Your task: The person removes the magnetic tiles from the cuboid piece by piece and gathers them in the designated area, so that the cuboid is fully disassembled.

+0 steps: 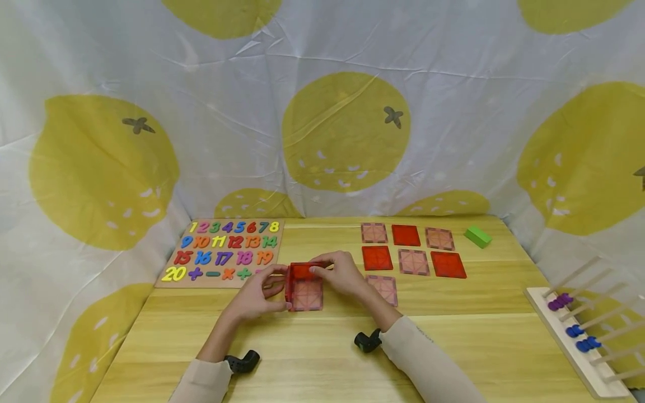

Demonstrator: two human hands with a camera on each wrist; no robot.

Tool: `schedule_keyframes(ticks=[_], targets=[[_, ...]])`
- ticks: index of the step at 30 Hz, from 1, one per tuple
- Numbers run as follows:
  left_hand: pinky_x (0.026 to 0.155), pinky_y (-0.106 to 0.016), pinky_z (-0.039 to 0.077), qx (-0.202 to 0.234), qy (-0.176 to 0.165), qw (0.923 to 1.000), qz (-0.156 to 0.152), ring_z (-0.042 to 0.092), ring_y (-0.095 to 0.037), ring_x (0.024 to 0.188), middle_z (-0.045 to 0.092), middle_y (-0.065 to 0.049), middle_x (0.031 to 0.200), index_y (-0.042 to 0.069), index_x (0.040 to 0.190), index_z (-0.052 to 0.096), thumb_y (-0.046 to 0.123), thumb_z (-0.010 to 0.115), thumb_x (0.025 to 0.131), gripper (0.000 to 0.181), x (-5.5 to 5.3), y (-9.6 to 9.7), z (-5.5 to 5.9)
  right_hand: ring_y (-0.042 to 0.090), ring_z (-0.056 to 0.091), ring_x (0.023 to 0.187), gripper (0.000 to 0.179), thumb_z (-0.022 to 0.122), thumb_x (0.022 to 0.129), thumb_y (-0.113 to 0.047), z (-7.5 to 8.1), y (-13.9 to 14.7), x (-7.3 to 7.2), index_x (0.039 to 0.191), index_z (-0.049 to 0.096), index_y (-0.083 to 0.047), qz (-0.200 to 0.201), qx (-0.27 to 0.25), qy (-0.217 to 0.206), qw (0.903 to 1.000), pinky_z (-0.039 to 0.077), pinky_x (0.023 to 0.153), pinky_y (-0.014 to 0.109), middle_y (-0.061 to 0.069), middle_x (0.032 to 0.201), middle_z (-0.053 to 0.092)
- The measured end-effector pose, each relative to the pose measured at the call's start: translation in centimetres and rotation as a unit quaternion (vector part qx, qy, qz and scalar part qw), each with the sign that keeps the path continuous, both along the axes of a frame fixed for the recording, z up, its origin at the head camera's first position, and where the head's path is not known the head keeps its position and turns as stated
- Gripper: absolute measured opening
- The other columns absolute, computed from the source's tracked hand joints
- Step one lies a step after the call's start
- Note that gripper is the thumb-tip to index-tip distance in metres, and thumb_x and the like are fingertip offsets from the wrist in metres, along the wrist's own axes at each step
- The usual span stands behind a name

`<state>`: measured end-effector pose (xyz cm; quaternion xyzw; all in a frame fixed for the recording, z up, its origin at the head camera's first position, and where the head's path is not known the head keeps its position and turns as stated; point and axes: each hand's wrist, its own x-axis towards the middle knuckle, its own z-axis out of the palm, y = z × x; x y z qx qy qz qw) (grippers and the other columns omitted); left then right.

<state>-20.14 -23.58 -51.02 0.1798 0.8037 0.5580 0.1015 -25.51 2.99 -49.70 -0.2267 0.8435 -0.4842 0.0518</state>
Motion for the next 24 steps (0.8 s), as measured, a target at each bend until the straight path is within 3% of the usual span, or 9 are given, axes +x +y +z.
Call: schedule_keyframes(ticks=[7,14,24], targets=[[0.108,-0.036,0.050,-0.005,0.000,1.0000,0.007,0.055,-0.038,0.136,0.053,-0.017,0.146,0.011,0.144,0.050,0.010,0.092,0.072,0.083,-0.2,-0.1,0.0,0.015,0.071,0.098,0.020,0.074,0.096,-0.030,0.2,0.1,-0.2,0.110,0.082,-0.018,-0.024,0.005,0.022,0.9995,0.061,0.085,0.032,-0.003,0.109,0.079],[0.106,-0.035,0.052,-0.007,-0.009,0.9997,0.022,0.057,-0.038,0.134,0.052,-0.016,0.146,0.010,0.143,0.050,0.010,0.093,0.071,0.084,0.0,-0.1,0.0,0.015,0.071,0.098,0.021,0.077,0.094,-0.030,0.6,0.9,0.0,0.111,0.082,-0.020,-0.042,-0.004,0.009,0.9991,0.060,0.089,0.035,-0.005,0.107,0.078],[0.105,-0.032,0.053,-0.009,-0.020,0.9993,0.032,0.058,-0.038,0.133,0.051,-0.017,0.146,0.011,0.143,0.050,0.010,0.093,0.072,0.083,0.2,0.1,-0.1,0.013,0.072,0.092,0.021,0.079,0.092,-0.032,1.4,3.6,0.8,0.110,0.080,-0.022,-0.065,-0.046,0.001,0.9968,0.060,0.078,0.030,-0.006,0.100,0.078]])
